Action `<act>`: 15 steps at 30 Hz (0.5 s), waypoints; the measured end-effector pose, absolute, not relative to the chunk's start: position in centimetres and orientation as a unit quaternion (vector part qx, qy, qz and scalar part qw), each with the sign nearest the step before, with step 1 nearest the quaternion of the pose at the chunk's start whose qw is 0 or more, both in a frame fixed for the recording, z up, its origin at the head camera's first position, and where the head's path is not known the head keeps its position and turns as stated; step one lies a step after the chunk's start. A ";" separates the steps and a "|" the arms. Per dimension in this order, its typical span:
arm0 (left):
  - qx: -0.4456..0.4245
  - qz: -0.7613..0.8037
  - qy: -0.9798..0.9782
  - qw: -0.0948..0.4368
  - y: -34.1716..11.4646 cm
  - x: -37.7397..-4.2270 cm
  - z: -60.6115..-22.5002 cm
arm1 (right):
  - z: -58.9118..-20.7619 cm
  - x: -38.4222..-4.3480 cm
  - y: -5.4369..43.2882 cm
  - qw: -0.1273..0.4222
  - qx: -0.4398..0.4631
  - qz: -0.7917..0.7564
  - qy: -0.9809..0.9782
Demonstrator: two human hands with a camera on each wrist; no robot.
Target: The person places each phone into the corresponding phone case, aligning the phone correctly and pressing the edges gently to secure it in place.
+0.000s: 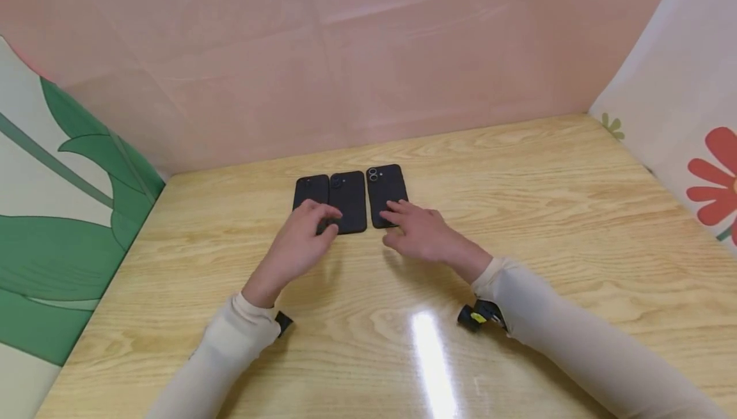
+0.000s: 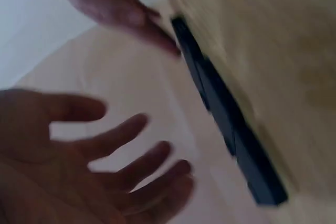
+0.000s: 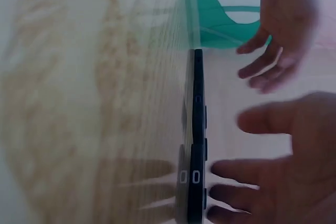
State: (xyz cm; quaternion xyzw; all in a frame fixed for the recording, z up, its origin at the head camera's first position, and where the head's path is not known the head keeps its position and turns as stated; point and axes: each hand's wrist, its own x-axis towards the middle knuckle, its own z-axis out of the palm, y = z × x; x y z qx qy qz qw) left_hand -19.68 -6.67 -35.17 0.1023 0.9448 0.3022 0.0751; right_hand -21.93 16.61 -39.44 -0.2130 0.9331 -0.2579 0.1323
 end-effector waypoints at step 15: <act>0.132 0.089 0.964 0.214 -8.3 -20.5 -37.5 | -39.7 -20.9 17.5 0.144 -0.322 -0.201 0.914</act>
